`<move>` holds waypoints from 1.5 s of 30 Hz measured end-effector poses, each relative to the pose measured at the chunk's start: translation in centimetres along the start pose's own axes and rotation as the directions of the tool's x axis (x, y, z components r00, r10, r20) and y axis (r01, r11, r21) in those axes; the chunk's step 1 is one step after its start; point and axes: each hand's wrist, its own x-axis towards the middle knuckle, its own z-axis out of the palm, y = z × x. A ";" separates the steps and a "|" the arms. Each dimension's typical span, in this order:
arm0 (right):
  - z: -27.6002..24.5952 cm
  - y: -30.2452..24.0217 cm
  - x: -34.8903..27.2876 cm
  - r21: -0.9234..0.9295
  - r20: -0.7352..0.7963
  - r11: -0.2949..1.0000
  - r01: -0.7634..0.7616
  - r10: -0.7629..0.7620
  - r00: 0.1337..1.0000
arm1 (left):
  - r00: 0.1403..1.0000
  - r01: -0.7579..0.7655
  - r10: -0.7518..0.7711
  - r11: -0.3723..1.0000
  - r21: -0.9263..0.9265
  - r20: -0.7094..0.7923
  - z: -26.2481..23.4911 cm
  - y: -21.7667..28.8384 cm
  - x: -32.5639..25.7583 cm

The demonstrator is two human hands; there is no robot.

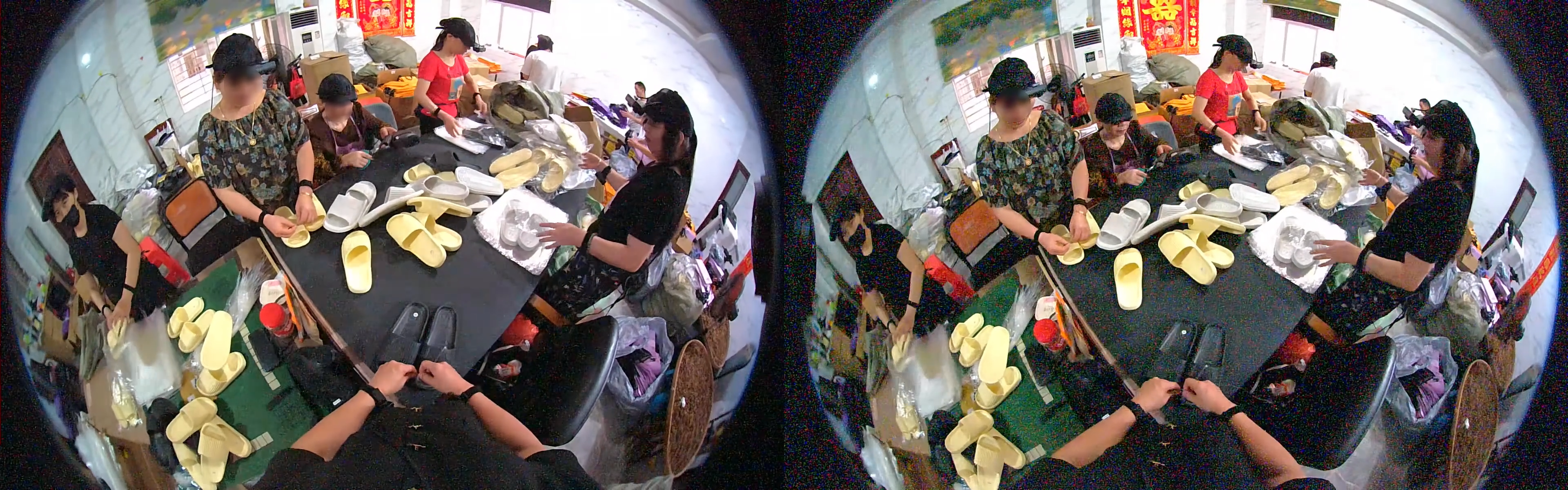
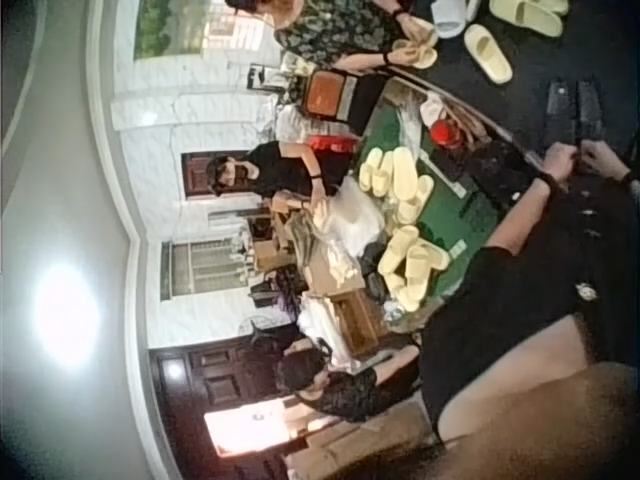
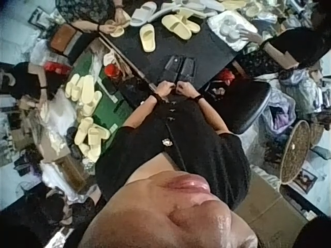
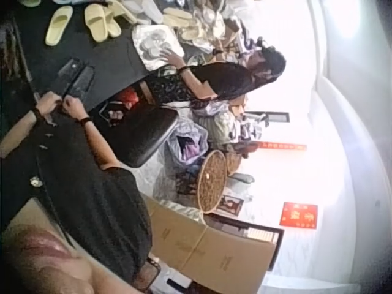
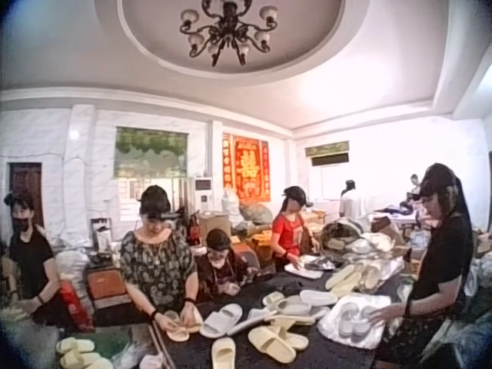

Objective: The recorder and multiple workers are inspecting, sorting, and packaging slippers at a footwear production site.

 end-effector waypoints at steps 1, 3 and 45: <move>-0.2 -0.1 -0.1 0.003 0.005 1.000 -0.025 0.025 1.000 | 1.000 0.008 -0.008 1.000 -0.017 0.005 -0.1 0.2 -0.2; 0.0 -0.5 -0.4 0.009 0.013 0.999 -0.052 0.052 0.999 | 1.000 0.013 -0.013 1.000 -0.024 0.013 -0.5 0.4 -0.4; -1.6 -0.7 -1.2 0.069 -0.033 0.993 -0.098 0.101 0.994 | 0.994 -0.106 0.106 0.991 -0.080 -0.011 -0.7 -0.5 1.2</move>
